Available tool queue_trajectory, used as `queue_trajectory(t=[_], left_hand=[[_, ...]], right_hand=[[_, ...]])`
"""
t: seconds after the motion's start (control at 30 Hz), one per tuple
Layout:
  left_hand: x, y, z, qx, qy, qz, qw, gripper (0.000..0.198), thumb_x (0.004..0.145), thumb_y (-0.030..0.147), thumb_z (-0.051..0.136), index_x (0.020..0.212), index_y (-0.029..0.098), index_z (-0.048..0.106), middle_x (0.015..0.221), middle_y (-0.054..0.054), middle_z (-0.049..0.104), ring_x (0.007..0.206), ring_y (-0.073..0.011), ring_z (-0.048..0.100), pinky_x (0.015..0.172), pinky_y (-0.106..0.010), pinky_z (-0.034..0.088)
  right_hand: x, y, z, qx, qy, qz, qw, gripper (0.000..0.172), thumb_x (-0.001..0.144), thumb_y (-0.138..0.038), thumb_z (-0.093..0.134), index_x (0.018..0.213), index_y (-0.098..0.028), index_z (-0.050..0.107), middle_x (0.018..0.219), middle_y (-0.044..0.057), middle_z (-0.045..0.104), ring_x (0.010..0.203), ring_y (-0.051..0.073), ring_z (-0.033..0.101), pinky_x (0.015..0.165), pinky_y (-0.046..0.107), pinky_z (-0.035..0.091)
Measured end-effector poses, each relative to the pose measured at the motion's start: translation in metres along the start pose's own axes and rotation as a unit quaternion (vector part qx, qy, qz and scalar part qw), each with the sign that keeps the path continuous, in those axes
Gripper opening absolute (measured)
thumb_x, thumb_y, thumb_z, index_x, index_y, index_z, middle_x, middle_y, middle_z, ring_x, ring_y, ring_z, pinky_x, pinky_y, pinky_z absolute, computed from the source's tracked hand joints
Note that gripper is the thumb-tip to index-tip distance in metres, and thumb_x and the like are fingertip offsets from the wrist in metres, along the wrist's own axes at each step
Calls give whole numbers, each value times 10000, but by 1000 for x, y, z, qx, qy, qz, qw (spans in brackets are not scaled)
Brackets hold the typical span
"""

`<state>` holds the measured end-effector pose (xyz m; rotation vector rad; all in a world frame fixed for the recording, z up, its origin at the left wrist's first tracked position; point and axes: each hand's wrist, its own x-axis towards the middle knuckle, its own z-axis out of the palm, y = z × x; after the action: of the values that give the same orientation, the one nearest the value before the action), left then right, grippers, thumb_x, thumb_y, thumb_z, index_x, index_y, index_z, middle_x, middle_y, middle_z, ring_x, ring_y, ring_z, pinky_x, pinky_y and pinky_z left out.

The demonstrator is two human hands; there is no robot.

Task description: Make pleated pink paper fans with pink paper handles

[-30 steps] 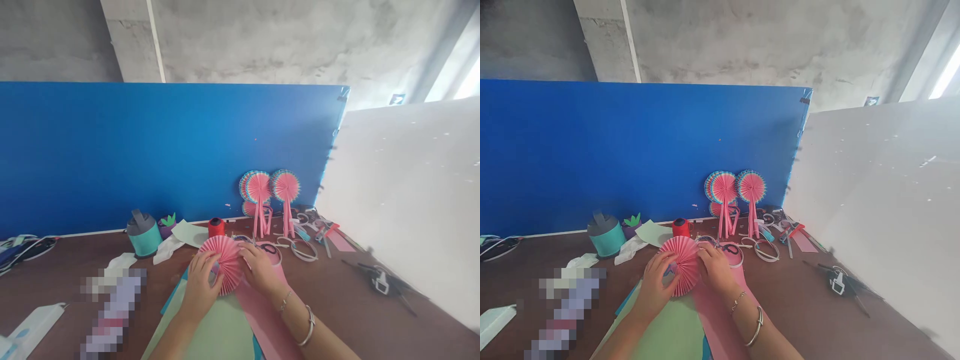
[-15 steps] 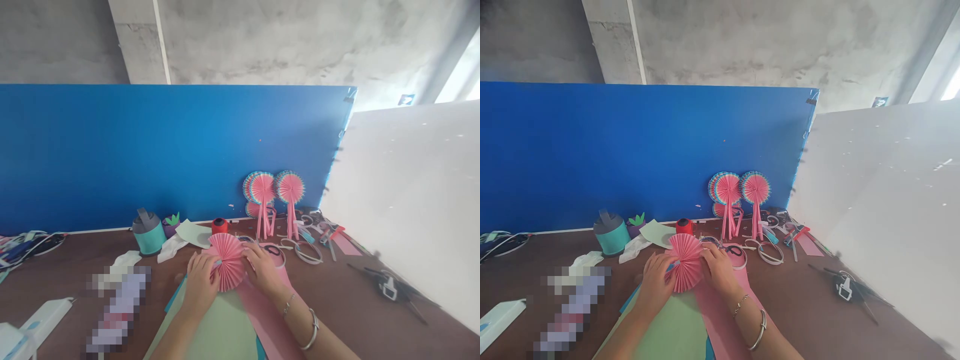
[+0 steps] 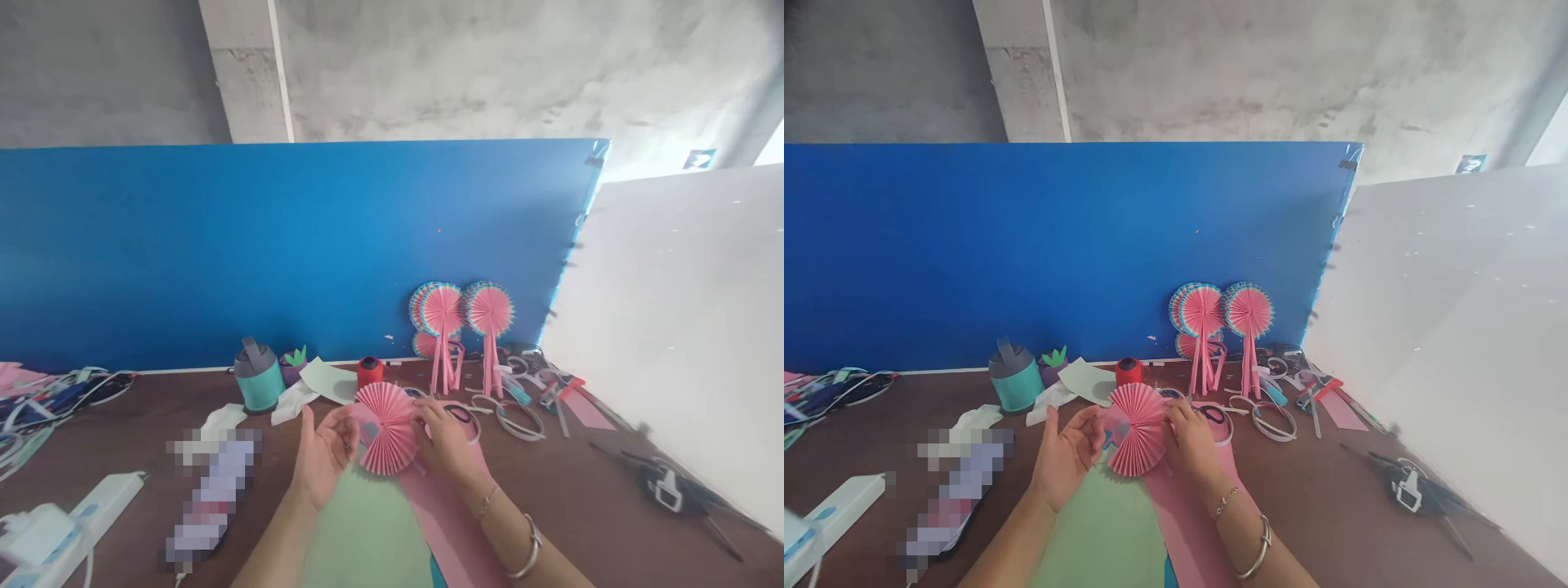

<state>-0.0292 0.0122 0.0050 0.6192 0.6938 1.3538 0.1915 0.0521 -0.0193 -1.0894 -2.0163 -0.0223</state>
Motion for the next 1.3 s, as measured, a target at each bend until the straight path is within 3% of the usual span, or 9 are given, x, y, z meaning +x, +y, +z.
queue_trajectory(t=[0.07, 0.17, 0.23, 0.3, 0.37, 0.43, 0.77, 1.1, 1.3], left_hand=[[3, 0, -5, -2, 6, 32, 999, 587, 690, 746, 510, 688, 177, 653, 519, 10, 500, 468, -100, 436, 457, -226, 323], [5, -1, -8, 95, 51, 137, 985, 553, 717, 657, 576, 446, 197, 431, 415, 67, 289, 424, -79, 284, 444, -225, 244], [3, 0, -8, 205, 113, 204, 951, 527, 715, 573, 637, 450, 203, 370, 441, 73, 279, 447, -82, 263, 464, -231, 240], [1, 0, -6, 296, 165, 253, 906, 424, 693, 491, 689, 517, 203, 432, 501, 69, 344, 494, -91, 317, 501, -228, 274], [-1, 1, -4, 343, 183, 281, 878, 322, 688, 443, 704, 604, 204, 505, 563, 59, 410, 544, -105, 381, 544, -225, 317], [-1, 1, -3, 360, 186, 291, 867, 274, 698, 421, 698, 655, 205, 536, 600, 50, 450, 574, -117, 420, 571, -225, 344], [4, 0, -7, 337, 190, 282, 878, 253, 728, 399, 672, 673, 192, 537, 607, 53, 489, 590, -108, 474, 592, -206, 383], [7, 0, -11, 345, 191, 242, 887, 322, 755, 445, 617, 889, 159, 683, 804, -48, 690, 797, -193, 619, 740, -276, 467], [3, 2, -4, 331, 195, 234, 893, 329, 727, 454, 639, 820, 144, 699, 763, -55, 702, 787, -212, 640, 747, -299, 491]], right_hand=[[0, -1, -1, -1, 1, 1, 1000, 200, 860, -122, 416, 771, -201, 577, 1036, 89, 645, 886, 212, 632, 723, 333, 471], [0, -1, -1, -3, -1, 4, 1000, 198, 866, -134, 415, 764, -200, 572, 1033, 96, 649, 887, 220, 633, 718, 337, 469], [1, -1, -2, -5, -4, 5, 1000, 191, 857, -129, 418, 770, -199, 573, 1028, 97, 652, 885, 226, 633, 714, 339, 469], [1, -1, -1, -7, -5, 8, 1000, 190, 849, -125, 420, 765, -198, 574, 1021, 94, 655, 880, 230, 634, 716, 343, 470], [1, 0, -1, -8, -3, 9, 1000, 192, 852, -132, 420, 760, -197, 576, 1016, 94, 656, 885, 232, 634, 725, 348, 471], [0, 0, 0, -8, 3, 6, 1000, 192, 855, -140, 422, 758, -197, 578, 1013, 95, 657, 886, 231, 635, 729, 347, 470], [-2, 3, 3, -4, -11, 18, 1000, 189, 853, -150, 420, 774, -197, 585, 1037, 93, 653, 912, 223, 630, 756, 338, 461], [-1, 1, 0, -1, -31, 14, 999, 188, 842, -129, 415, 768, -200, 572, 1034, 91, 645, 894, 216, 621, 733, 317, 450], [0, 1, -2, -5, -38, 19, 999, 186, 846, -136, 413, 769, -196, 571, 1045, 95, 642, 899, 220, 620, 734, 325, 449]])
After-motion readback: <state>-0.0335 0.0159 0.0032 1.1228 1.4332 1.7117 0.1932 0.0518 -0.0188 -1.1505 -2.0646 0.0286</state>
